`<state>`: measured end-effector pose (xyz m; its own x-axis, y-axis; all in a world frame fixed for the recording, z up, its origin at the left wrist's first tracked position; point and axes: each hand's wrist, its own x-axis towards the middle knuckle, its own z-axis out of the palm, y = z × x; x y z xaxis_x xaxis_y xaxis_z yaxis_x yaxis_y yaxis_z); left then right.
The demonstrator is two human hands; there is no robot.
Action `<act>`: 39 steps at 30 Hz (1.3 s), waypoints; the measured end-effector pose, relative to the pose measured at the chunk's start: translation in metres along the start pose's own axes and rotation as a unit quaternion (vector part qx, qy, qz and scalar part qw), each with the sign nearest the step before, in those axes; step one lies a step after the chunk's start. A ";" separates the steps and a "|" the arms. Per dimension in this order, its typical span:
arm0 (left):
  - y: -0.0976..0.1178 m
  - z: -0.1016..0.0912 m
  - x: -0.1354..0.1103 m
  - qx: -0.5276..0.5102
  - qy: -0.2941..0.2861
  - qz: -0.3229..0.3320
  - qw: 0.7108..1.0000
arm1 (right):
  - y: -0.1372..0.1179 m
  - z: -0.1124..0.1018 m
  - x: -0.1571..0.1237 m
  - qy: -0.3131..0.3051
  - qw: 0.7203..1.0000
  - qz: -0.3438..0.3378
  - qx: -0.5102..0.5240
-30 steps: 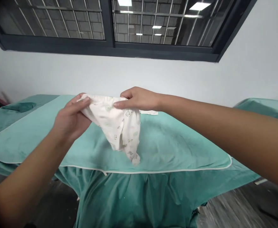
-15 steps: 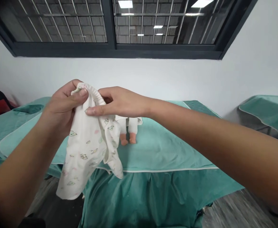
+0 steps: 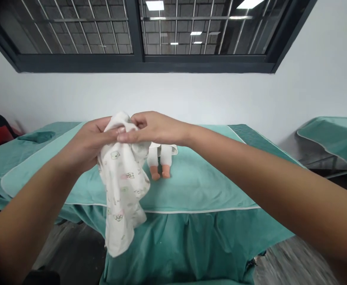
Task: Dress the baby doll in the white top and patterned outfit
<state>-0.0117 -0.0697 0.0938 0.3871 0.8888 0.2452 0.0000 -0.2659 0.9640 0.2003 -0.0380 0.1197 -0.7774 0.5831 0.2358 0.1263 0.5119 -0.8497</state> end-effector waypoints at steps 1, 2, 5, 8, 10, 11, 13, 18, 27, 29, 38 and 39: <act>0.001 0.000 0.000 0.005 -0.017 -0.007 1.000 | -0.002 0.002 0.000 -0.014 1.000 -0.003 -0.012; 0.002 -0.002 -0.001 0.005 -0.041 -0.014 0.999 | -0.003 0.003 0.001 -0.021 1.000 -0.009 -0.020; -0.003 -0.016 -0.007 -0.017 -0.153 -0.039 0.987 | 0.000 -0.003 0.001 0.021 0.999 -0.043 -0.006; -0.018 -0.029 -0.014 -0.076 -0.174 -0.037 0.981 | 0.010 -0.016 -0.002 0.076 0.995 -0.062 0.035; -0.027 -0.032 -0.017 -0.116 -0.108 -0.015 0.987 | 0.016 -0.022 -0.006 0.050 0.998 -0.036 0.033; -0.031 -0.031 -0.018 -0.126 -0.079 -0.009 0.989 | 0.018 -0.022 -0.008 0.022 0.999 -0.015 0.020; -0.035 -0.026 -0.017 -0.119 -0.053 -0.011 0.991 | 0.021 -0.016 -0.011 -0.031 0.999 0.018 -0.006; -0.030 -0.006 -0.007 -0.068 0.008 -0.030 0.997 | 0.022 0.015 -0.008 -0.089 0.994 0.056 0.038; -0.051 -0.014 -0.017 -0.128 -0.122 -0.092 0.980 | 0.040 0.029 -0.002 0.095 0.967 0.005 0.237; -0.054 -0.010 -0.015 -0.162 -0.057 -0.054 0.984 | 0.044 0.034 -0.006 0.062 0.962 0.039 0.264; -0.075 0.001 -0.015 -0.209 -0.066 -0.083 0.972 | 0.057 0.037 -0.011 0.070 0.961 0.060 0.259; -0.078 -0.001 -0.017 -0.209 -0.103 -0.099 0.968 | 0.059 0.036 -0.010 0.101 0.954 0.052 0.278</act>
<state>-0.0190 -0.0641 0.0148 0.5926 0.8026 0.0681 -0.2632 0.1131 0.9581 0.1934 -0.0366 0.0502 -0.6375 0.7503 0.1749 -0.1942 0.0632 -0.9789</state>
